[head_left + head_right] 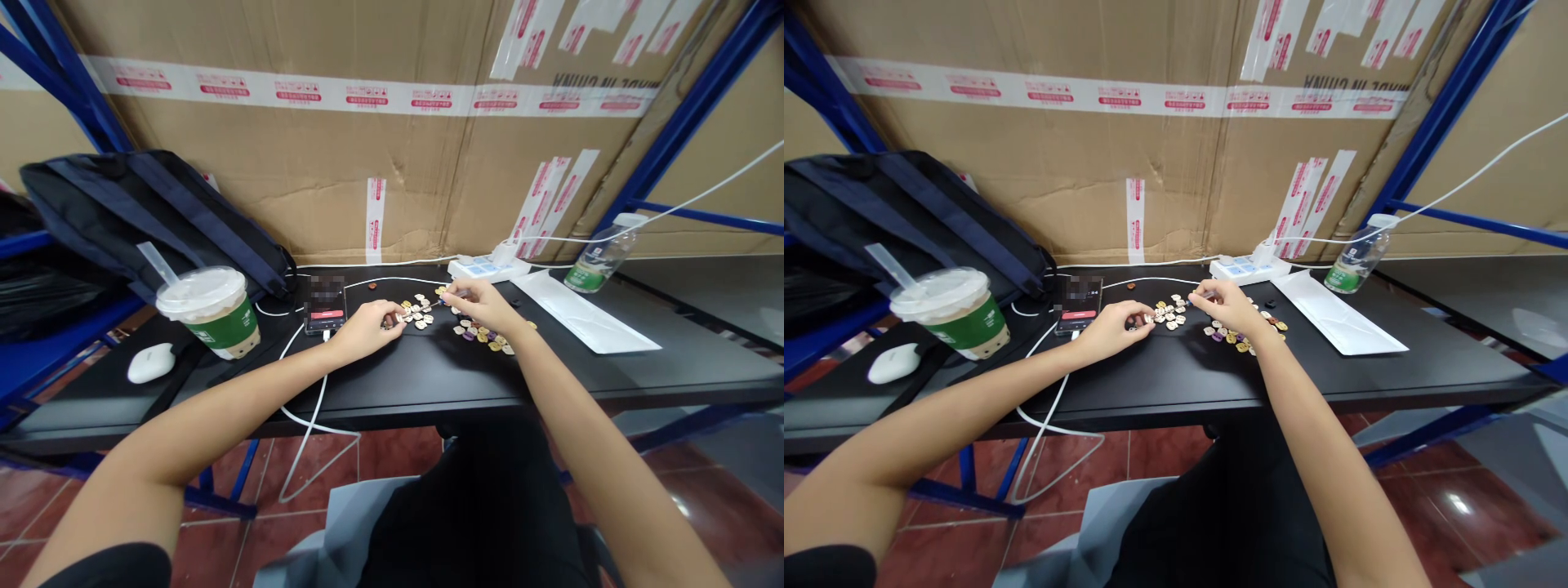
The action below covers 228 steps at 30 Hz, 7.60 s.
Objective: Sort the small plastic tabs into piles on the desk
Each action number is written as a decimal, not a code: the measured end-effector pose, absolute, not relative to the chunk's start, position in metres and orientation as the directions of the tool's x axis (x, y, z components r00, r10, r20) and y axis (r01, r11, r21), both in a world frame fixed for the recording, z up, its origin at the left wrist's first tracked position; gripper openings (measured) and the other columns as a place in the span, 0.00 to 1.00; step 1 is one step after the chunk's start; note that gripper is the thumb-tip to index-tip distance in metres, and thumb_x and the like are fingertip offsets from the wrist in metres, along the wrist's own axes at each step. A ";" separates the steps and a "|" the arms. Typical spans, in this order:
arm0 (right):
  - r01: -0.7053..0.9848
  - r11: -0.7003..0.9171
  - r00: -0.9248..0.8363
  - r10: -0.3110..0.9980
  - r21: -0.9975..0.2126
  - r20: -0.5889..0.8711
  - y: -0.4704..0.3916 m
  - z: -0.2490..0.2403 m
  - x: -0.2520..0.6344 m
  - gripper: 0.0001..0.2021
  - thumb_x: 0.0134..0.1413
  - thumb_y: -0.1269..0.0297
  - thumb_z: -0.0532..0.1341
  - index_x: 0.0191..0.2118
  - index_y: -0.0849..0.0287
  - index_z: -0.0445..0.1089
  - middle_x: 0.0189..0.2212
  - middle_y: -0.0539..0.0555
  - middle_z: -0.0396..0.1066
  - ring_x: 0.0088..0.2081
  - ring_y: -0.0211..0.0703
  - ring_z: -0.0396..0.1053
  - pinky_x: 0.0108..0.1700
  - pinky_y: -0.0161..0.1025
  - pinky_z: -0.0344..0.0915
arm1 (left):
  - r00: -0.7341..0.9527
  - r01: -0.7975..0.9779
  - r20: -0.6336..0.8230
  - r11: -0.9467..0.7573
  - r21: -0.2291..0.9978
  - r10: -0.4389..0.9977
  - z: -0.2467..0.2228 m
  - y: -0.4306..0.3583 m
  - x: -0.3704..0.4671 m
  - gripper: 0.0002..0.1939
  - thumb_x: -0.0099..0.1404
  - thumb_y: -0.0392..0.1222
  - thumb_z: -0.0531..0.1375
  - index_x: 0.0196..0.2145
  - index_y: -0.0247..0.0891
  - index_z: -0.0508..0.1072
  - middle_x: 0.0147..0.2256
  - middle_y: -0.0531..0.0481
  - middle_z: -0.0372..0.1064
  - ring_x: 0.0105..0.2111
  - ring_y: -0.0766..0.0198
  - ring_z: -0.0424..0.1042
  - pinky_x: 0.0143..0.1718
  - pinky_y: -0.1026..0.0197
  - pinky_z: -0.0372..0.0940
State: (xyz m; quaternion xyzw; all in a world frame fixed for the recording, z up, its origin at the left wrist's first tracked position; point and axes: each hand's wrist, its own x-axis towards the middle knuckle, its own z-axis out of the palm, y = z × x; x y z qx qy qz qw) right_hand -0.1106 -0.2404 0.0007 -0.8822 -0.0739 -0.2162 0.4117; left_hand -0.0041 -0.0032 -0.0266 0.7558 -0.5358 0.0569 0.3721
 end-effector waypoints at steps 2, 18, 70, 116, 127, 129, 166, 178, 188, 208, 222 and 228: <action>0.320 -0.644 0.892 -0.042 -0.694 0.450 -0.241 0.000 -0.110 0.20 0.56 0.44 0.62 0.29 0.57 0.68 0.26 0.51 0.64 0.29 0.40 0.61 0.30 0.39 0.58 | 0.421 -0.851 0.484 -0.150 0.503 -0.767 -0.027 -0.003 -0.004 0.09 0.65 0.39 0.61 0.42 0.37 0.77 0.36 0.49 0.76 0.33 0.64 0.73 0.39 0.61 0.67; 0.314 -0.677 0.888 -0.039 -0.666 0.459 -0.244 -0.003 -0.108 0.20 0.58 0.44 0.61 0.29 0.58 0.68 0.26 0.51 0.65 0.29 0.39 0.61 0.29 0.38 0.57 | 0.412 -0.861 0.495 -0.150 0.485 -0.765 -0.027 -0.003 -0.005 0.08 0.64 0.37 0.61 0.41 0.36 0.77 0.35 0.49 0.76 0.33 0.64 0.73 0.39 0.62 0.67; 0.329 -0.700 0.874 -0.029 -0.634 0.485 -0.248 -0.007 -0.103 0.21 0.58 0.43 0.61 0.31 0.58 0.70 0.27 0.52 0.67 0.27 0.37 0.60 0.29 0.38 0.57 | 0.413 -0.860 0.491 -0.151 0.487 -0.767 -0.026 -0.003 -0.007 0.08 0.64 0.37 0.61 0.41 0.35 0.77 0.36 0.48 0.76 0.34 0.64 0.74 0.40 0.61 0.68; 0.307 -0.710 0.878 -0.044 -0.633 0.476 -0.246 -0.006 -0.104 0.23 0.57 0.41 0.61 0.29 0.58 0.70 0.26 0.53 0.68 0.27 0.39 0.61 0.30 0.39 0.58 | 0.392 -0.870 0.493 -0.140 0.472 -0.777 -0.027 -0.003 -0.005 0.08 0.66 0.39 0.61 0.42 0.37 0.77 0.37 0.47 0.76 0.37 0.62 0.74 0.42 0.60 0.68; 0.302 -0.712 0.875 -0.057 -0.635 0.480 -0.246 -0.007 -0.104 0.23 0.56 0.40 0.61 0.30 0.59 0.72 0.27 0.53 0.69 0.26 0.38 0.61 0.29 0.39 0.58 | 0.398 -0.865 0.477 -0.148 0.479 -0.784 -0.026 -0.003 -0.004 0.08 0.66 0.39 0.61 0.42 0.37 0.77 0.38 0.48 0.76 0.37 0.62 0.74 0.42 0.60 0.67; 0.304 -0.701 0.876 -0.060 -0.645 0.478 -0.245 -0.006 -0.104 0.23 0.55 0.40 0.62 0.31 0.59 0.72 0.27 0.53 0.70 0.26 0.38 0.61 0.29 0.39 0.58 | 0.394 -0.867 0.480 -0.143 0.478 -0.784 -0.026 -0.002 -0.005 0.08 0.66 0.39 0.61 0.42 0.36 0.77 0.38 0.48 0.76 0.37 0.62 0.74 0.42 0.60 0.67; 0.281 -0.754 0.872 -0.058 -0.594 0.486 -0.250 -0.009 -0.101 0.21 0.58 0.44 0.61 0.29 0.59 0.74 0.28 0.54 0.73 0.28 0.40 0.64 0.31 0.40 0.60 | 0.392 -0.867 0.488 -0.136 0.479 -0.780 -0.026 -0.002 -0.005 0.07 0.66 0.38 0.61 0.42 0.36 0.77 0.38 0.48 0.76 0.37 0.63 0.74 0.43 0.60 0.67; 0.280 -0.761 0.868 -0.060 -0.585 0.493 -0.251 -0.011 -0.100 0.21 0.59 0.43 0.60 0.31 0.58 0.74 0.28 0.54 0.73 0.29 0.41 0.64 0.32 0.40 0.60 | 0.394 -0.871 0.488 -0.148 0.468 -0.779 -0.024 -0.003 -0.007 0.08 0.66 0.39 0.61 0.42 0.36 0.78 0.38 0.47 0.76 0.37 0.61 0.74 0.43 0.59 0.68; 0.288 -0.777 0.857 -0.050 -0.559 0.512 -0.251 -0.012 -0.099 0.22 0.60 0.42 0.59 0.30 0.58 0.72 0.28 0.53 0.72 0.29 0.41 0.65 0.33 0.40 0.60 | 0.389 -0.878 0.488 -0.154 0.453 -0.781 -0.027 -0.003 -0.005 0.10 0.67 0.40 0.60 0.44 0.36 0.78 0.39 0.47 0.76 0.37 0.61 0.74 0.43 0.59 0.68; 0.304 -0.739 0.861 -0.056 -0.602 0.505 -0.249 -0.010 -0.101 0.20 0.57 0.44 0.62 0.31 0.59 0.74 0.29 0.54 0.74 0.28 0.40 0.65 0.30 0.40 0.61 | 0.367 -0.886 0.480 -0.141 0.443 -0.797 -0.025 -0.002 -0.004 0.10 0.68 0.39 0.60 0.44 0.36 0.78 0.40 0.46 0.77 0.39 0.61 0.75 0.45 0.59 0.68; 0.273 -0.761 0.859 -0.083 -0.588 0.506 -0.249 -0.009 -0.102 0.23 0.56 0.40 0.62 0.29 0.58 0.74 0.27 0.55 0.73 0.28 0.41 0.65 0.30 0.40 0.59 | 0.363 -0.892 0.488 -0.145 0.428 -0.794 -0.025 -0.002 -0.004 0.09 0.68 0.39 0.60 0.44 0.37 0.78 0.39 0.47 0.77 0.38 0.61 0.75 0.44 0.59 0.68; 0.288 -0.759 0.859 -0.066 -0.584 0.509 -0.250 -0.009 -0.102 0.21 0.56 0.43 0.63 0.31 0.58 0.74 0.28 0.54 0.74 0.27 0.40 0.64 0.30 0.40 0.59 | 0.363 -0.892 0.485 -0.146 0.428 -0.796 -0.024 -0.002 -0.004 0.10 0.68 0.39 0.60 0.44 0.36 0.78 0.40 0.47 0.77 0.39 0.60 0.74 0.44 0.59 0.68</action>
